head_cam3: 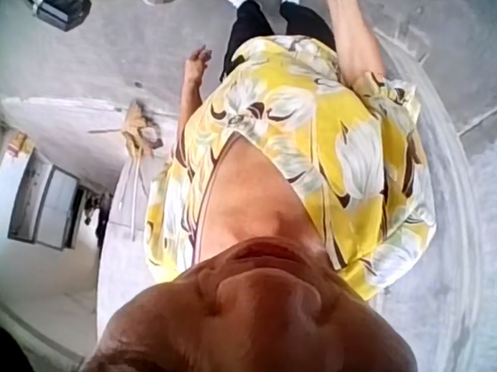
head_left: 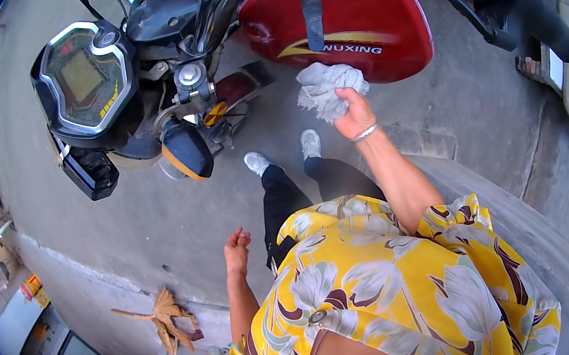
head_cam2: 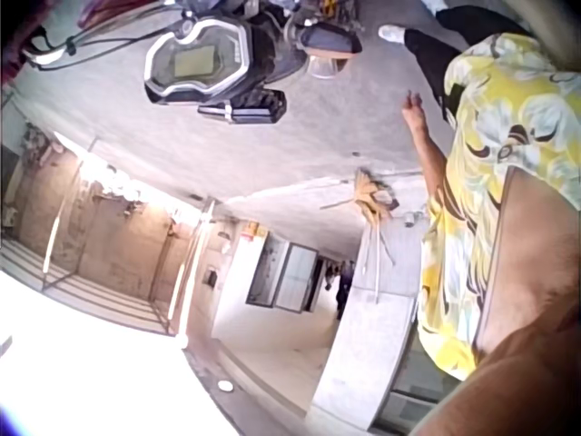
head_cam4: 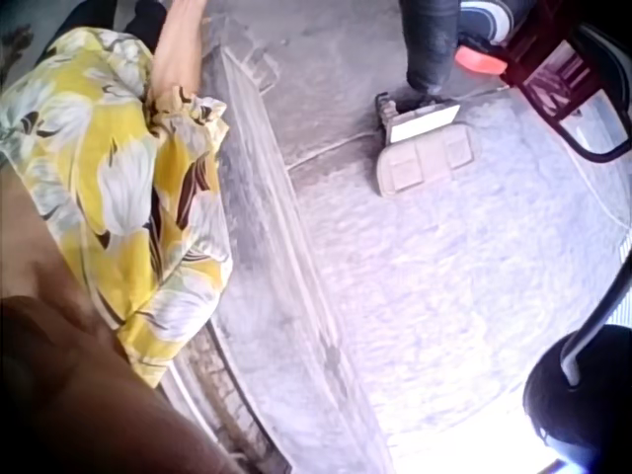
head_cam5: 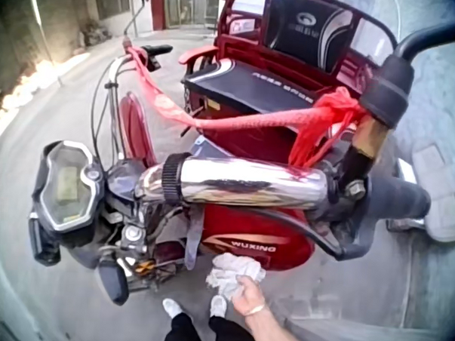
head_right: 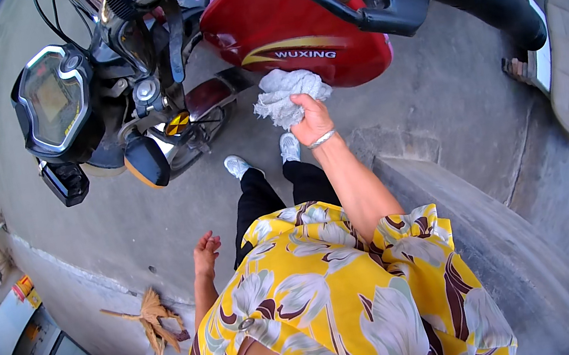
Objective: The person wipes the rearview mirror, handles, dashboard, and body of a red three-wheeled vehicle with a cloth.
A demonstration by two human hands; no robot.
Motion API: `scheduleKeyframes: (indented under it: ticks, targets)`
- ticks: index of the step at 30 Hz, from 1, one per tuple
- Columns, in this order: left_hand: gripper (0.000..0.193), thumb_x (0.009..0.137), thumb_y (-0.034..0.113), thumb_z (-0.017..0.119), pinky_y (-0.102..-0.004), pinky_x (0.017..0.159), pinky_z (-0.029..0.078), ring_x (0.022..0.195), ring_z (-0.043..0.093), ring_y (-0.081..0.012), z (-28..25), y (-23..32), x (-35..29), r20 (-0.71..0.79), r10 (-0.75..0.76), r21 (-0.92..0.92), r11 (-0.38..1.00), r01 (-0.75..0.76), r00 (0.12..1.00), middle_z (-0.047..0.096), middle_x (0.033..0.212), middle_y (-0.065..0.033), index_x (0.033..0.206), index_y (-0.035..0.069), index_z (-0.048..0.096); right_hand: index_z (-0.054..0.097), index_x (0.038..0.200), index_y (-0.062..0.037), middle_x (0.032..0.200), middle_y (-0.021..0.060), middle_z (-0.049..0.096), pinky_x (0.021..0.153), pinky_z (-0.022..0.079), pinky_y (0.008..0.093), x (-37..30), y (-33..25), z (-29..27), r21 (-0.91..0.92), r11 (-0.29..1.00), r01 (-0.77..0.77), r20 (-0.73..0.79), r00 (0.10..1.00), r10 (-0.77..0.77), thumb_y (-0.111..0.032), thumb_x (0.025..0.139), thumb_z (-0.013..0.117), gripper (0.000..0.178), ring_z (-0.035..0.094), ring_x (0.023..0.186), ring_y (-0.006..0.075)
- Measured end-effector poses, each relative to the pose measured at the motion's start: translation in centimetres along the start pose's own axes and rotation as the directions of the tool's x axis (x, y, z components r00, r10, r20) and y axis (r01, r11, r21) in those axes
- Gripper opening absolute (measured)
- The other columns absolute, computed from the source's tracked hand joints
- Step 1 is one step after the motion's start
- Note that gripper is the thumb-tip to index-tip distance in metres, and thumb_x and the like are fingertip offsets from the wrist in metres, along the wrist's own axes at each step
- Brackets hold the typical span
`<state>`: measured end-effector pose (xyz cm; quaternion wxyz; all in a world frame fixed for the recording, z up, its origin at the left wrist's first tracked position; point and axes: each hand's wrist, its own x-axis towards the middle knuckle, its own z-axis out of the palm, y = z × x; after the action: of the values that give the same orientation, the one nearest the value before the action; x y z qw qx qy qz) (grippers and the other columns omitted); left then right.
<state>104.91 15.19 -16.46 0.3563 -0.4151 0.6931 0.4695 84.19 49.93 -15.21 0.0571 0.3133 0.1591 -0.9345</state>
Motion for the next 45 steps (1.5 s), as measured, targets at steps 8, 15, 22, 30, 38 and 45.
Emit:
scheduleKeyframes:
  ticks: [8,15,22,30,38,45]
  targets:
    - [0.036,0.086,0.021,0.046,-0.0302,0.073,0.041,0.090,0.055,-0.0134,0.1,0.8,0.4,0.048,0.024,0.090,0.995,-0.028,0.999,0.060,0.100,-0.0022,0.119,0.008,0.047,0.049,0.092,0.0091,0.081,0.0104,0.055,0.065,0.046,0.0330,1.5,0.4,-5.0,-0.655,0.754,0.038,-0.179,0.963,-0.204,0.000,0.065,0.062,0.032,0.055,0.072,0.0180]
    - [0.035,0.085,0.021,0.046,-0.0302,0.073,0.041,0.089,0.056,-0.0136,0.2,1.2,0.1,0.024,0.032,0.059,0.998,-0.034,0.999,0.060,0.098,-0.0019,0.118,0.008,0.048,0.048,0.084,0.0038,0.077,0.0085,0.055,0.066,0.047,0.0343,1.0,-0.9,-4.2,-0.445,0.893,-0.070,-0.271,0.961,-0.060,0.000,0.065,0.062,0.025,0.057,0.070,0.0194]
    - [0.033,0.085,0.020,0.046,-0.0298,0.072,0.041,0.087,0.056,-0.0127,0.5,0.7,0.3,-0.003,0.047,0.009,0.999,-0.047,0.999,0.061,0.096,-0.0014,0.116,0.009,0.049,0.058,0.088,0.0004,0.080,0.0046,0.060,0.070,0.045,0.0287,-1.7,-2.8,1.5,-0.434,0.886,0.164,0.052,0.986,-0.157,0.003,0.069,0.059,0.019,0.058,0.074,0.0156]
    - [0.033,0.084,0.019,0.047,-0.0275,0.068,0.041,0.083,0.055,-0.0109,1.3,-1.1,-0.5,-0.060,0.003,-0.096,0.995,-0.009,0.998,0.061,0.093,-0.0007,0.115,0.008,0.050,0.053,0.104,0.0014,0.097,0.0079,0.058,0.081,0.042,0.0302,-2.5,-4.6,5.5,-0.506,0.789,0.350,0.289,0.930,-0.227,0.001,0.073,0.055,0.031,0.056,0.090,0.0171]
    - [0.035,0.082,0.016,0.049,-0.0238,0.062,0.040,0.081,0.055,-0.0098,0.8,-3.1,-1.6,-0.059,-0.076,-0.200,0.978,0.062,0.995,0.061,0.092,-0.0025,0.115,0.004,0.050,0.058,0.089,-0.0020,0.084,0.0058,0.061,0.070,0.045,0.0298,8.2,1.6,10.3,-0.539,0.842,0.026,0.204,0.974,0.100,-0.007,0.074,0.060,0.017,0.058,0.079,0.0178]
    - [0.033,0.086,0.021,0.047,-0.0290,0.069,0.041,0.085,0.056,-0.0116,-3.2,-4.3,-0.5,-0.103,-0.077,-0.267,0.963,0.047,0.992,0.061,0.096,-0.0014,0.117,0.010,0.049,0.055,0.098,0.0003,0.093,0.0059,0.059,0.077,0.041,0.0288,2.1,1.8,12.8,-0.783,-0.008,0.622,0.622,0.783,-0.025,-0.018,0.073,0.058,0.031,0.054,0.086,0.0178]
